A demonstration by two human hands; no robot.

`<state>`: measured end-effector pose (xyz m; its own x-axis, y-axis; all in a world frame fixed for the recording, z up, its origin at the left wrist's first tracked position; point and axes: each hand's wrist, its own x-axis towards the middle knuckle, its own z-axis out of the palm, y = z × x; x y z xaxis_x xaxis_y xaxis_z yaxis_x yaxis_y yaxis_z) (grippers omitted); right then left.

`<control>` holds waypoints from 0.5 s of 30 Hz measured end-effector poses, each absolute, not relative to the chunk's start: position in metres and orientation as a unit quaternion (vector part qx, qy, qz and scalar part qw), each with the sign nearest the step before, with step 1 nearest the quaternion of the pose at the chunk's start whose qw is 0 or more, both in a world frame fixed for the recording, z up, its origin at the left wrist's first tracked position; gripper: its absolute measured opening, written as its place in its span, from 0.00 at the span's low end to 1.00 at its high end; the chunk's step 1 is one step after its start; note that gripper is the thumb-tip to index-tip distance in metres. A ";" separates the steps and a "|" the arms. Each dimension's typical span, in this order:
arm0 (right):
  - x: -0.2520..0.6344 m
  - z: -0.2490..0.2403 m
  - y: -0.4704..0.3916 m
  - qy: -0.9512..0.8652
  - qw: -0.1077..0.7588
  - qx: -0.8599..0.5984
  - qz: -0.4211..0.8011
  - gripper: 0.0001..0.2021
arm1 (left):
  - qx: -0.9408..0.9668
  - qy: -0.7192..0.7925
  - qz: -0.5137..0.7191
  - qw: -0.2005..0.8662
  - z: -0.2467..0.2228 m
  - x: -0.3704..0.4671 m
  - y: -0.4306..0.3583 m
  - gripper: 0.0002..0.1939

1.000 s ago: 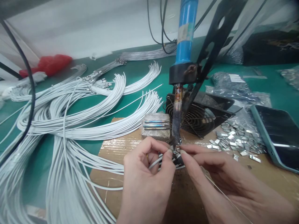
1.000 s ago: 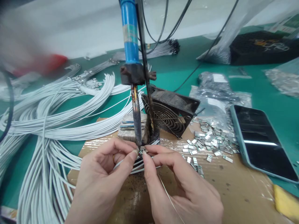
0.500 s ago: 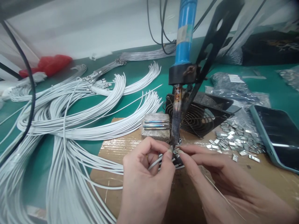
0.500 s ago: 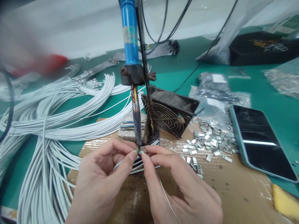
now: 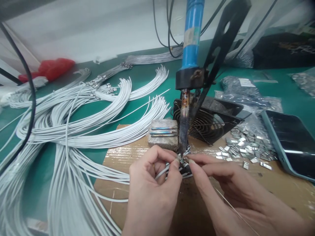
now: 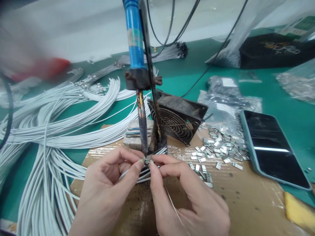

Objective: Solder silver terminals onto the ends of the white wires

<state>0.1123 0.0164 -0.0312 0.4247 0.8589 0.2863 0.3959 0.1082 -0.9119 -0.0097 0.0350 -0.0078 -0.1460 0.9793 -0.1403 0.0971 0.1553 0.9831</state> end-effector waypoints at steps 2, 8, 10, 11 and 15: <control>0.115 -0.033 0.016 -0.486 0.560 -0.634 0.218 0.08 | 0.449 0.600 0.460 0.476 -0.010 -0.011 0.034 0.05; 0.133 -0.036 0.013 -0.522 0.494 -0.680 0.148 0.11 | 0.422 0.624 0.446 0.484 -0.014 -0.006 0.024 0.05; 0.141 -0.038 0.009 -0.516 0.481 -0.686 0.179 0.16 | 0.386 0.636 0.456 0.488 -0.012 -0.002 0.019 0.06; 0.144 -0.040 0.006 -0.509 0.481 -0.683 0.206 0.17 | 0.368 0.640 0.461 0.492 -0.010 0.000 0.017 0.07; 0.157 -0.052 -0.002 -0.518 0.501 -0.633 0.284 0.13 | 0.344 0.646 0.463 0.499 -0.005 0.005 0.011 0.08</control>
